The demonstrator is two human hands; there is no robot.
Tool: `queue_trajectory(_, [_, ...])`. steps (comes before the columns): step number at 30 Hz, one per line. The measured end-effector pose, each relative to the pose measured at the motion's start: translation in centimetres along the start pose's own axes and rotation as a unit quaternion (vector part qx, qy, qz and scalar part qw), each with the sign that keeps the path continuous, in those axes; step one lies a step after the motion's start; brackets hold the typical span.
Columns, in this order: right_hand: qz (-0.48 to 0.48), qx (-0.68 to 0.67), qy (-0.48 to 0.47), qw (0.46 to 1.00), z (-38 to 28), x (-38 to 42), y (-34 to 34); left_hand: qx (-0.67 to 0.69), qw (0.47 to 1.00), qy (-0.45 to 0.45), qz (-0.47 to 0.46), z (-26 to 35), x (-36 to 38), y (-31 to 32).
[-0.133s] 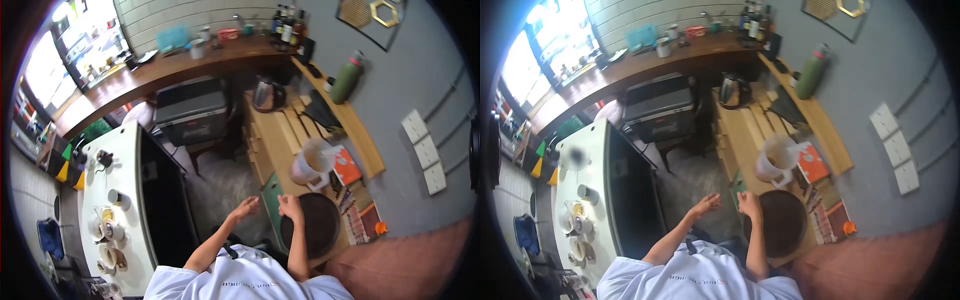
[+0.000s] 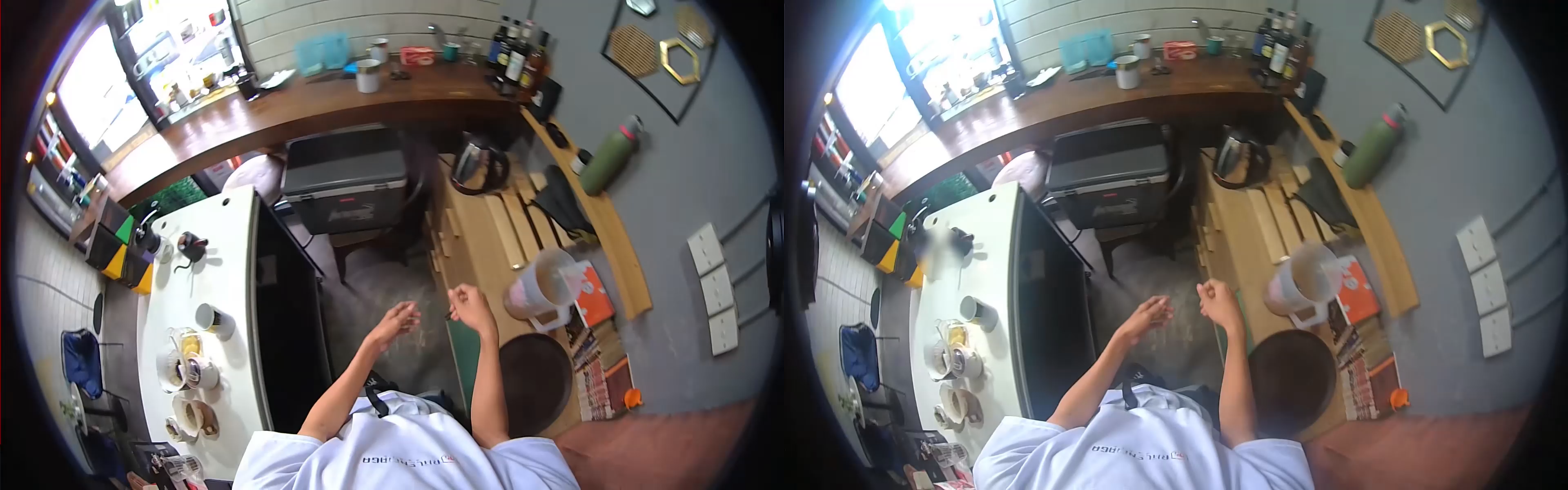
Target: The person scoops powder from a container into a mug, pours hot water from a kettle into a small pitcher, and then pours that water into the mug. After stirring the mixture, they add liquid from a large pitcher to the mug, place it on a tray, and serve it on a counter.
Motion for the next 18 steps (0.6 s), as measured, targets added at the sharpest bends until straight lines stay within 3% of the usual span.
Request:
queue_trajectory(5, [-0.042,-0.116,-0.089,0.988,-6.4,-10.4,4.9,0.071,0.992,0.102,0.025,7.8,1.9,-6.5])
queue_trajectory(9, [0.069,-0.166,-0.198,0.964,-11.4,-19.5,6.1,0.116,0.982,0.143,0.031,12.2,1.2,-9.4])
queue_trajectory(13, [0.165,-0.089,-0.285,0.940,-17.6,-30.0,5.5,0.134,0.977,0.161,0.048,15.4,-1.5,-12.4])
queue_trajectory(18, [0.206,-0.110,-0.284,0.930,-24.1,-45.1,6.2,0.120,0.965,0.212,0.099,21.3,-5.4,-16.9])
Point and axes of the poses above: each hand's wrist, its own x-axis away from the middle knuckle, its own y-axis out of the palm, z = x × y, the point moved 2 cm from there along -x, towards the middle knuckle, and after that the axes turned 3 degrees about x, right-handed, at the moved point
